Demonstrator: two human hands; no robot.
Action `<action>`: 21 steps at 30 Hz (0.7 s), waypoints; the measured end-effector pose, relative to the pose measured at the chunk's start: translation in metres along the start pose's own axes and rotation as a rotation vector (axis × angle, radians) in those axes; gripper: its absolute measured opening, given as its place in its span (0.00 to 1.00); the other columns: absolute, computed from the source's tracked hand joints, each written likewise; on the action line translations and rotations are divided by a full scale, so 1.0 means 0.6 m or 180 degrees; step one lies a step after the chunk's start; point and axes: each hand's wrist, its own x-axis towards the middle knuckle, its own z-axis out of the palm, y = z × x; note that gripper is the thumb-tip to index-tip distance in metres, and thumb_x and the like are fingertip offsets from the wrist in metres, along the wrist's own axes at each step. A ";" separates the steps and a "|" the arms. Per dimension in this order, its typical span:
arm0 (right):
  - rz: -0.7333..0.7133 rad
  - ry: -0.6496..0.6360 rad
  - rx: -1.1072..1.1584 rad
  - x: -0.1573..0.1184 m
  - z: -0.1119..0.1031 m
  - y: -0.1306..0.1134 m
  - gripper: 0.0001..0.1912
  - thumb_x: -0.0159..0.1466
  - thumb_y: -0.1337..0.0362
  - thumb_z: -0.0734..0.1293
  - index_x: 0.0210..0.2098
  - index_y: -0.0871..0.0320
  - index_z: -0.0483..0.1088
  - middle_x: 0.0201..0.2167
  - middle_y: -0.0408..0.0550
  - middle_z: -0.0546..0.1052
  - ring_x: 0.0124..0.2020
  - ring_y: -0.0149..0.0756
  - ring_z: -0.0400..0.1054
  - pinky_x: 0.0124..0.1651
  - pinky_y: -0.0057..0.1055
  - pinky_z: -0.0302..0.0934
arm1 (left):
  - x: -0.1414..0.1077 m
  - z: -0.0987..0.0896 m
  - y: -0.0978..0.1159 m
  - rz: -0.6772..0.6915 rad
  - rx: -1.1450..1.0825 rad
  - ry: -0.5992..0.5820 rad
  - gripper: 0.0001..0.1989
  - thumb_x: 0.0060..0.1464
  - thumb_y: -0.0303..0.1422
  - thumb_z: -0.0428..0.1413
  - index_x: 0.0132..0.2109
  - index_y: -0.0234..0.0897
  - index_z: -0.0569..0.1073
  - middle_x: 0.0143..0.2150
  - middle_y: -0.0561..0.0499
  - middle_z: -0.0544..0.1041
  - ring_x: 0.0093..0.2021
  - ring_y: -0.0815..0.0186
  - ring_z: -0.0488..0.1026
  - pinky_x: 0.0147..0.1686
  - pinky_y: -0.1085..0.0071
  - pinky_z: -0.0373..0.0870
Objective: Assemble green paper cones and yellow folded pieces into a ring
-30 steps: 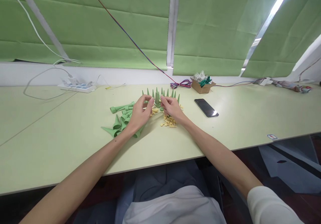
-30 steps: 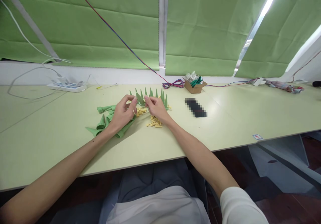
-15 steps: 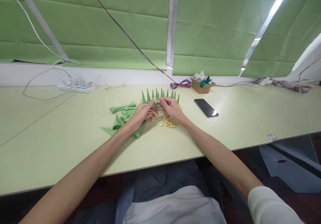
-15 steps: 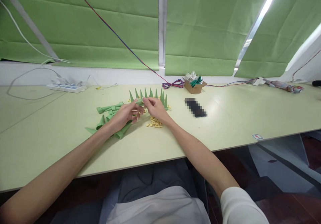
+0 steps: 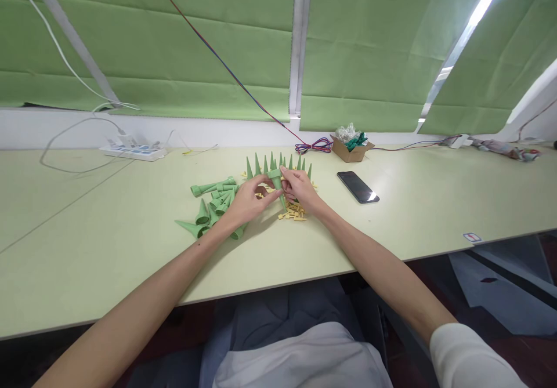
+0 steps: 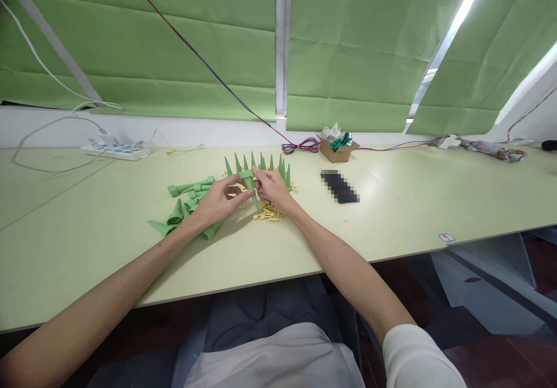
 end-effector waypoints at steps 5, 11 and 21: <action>0.0065 -0.0023 0.0103 0.004 -0.001 0.003 0.30 0.62 0.41 0.67 0.18 0.56 0.58 0.10 0.33 0.52 0.11 0.23 0.48 0.13 0.24 0.46 | 0.002 0.005 -0.010 0.0265 0.0385 0.0168 0.12 0.56 0.41 0.57 0.39 0.38 0.68 0.45 0.47 0.74 0.33 0.67 0.73 0.29 0.71 0.68; 0.0017 -0.0005 0.0198 0.005 0.001 0.003 0.30 0.61 0.40 0.68 0.19 0.57 0.60 0.10 0.32 0.52 0.11 0.22 0.47 0.13 0.23 0.47 | 0.003 0.007 -0.012 0.0065 0.0287 0.0369 0.11 0.56 0.38 0.57 0.41 0.39 0.67 0.39 0.51 0.73 0.30 0.69 0.71 0.29 0.72 0.66; -0.0042 -0.0109 0.0212 -0.001 0.001 -0.006 0.29 0.58 0.38 0.70 0.22 0.57 0.61 0.13 0.32 0.52 0.14 0.21 0.47 0.15 0.22 0.48 | 0.006 0.001 -0.002 -0.0855 -0.1198 0.0018 0.19 0.54 0.48 0.60 0.33 0.35 0.72 0.26 0.51 0.71 0.21 0.70 0.64 0.19 0.73 0.59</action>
